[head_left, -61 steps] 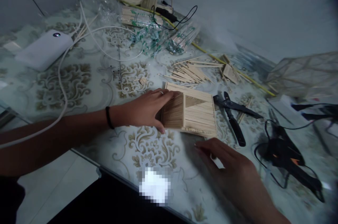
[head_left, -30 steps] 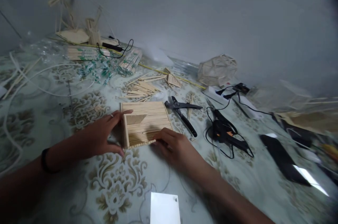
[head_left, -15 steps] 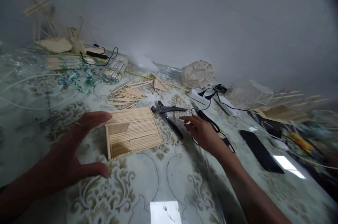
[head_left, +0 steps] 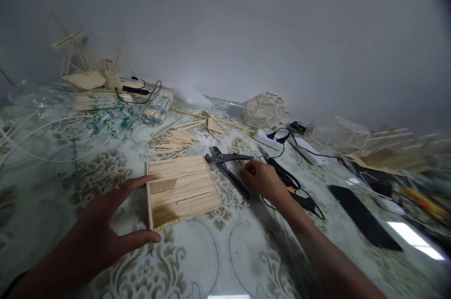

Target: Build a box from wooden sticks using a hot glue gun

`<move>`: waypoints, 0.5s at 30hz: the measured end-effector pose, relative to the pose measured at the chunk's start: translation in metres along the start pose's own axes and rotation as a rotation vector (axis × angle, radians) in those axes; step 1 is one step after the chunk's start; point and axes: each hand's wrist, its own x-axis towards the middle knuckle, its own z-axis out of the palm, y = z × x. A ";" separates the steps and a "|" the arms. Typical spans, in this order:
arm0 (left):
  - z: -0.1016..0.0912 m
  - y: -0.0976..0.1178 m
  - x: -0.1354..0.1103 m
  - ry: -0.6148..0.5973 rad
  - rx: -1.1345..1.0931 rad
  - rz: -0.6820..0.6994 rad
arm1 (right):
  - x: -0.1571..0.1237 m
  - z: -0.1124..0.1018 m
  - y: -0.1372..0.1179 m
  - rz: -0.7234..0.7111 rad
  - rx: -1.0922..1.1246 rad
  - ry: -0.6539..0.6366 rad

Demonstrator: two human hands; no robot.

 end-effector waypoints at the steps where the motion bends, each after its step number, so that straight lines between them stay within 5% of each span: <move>1: 0.001 0.000 0.000 0.007 -0.005 -0.002 | 0.000 -0.001 -0.002 0.026 -0.014 -0.013; 15: 0.005 -0.004 0.003 0.078 -0.018 0.018 | 0.003 -0.020 -0.033 0.168 -0.136 -0.140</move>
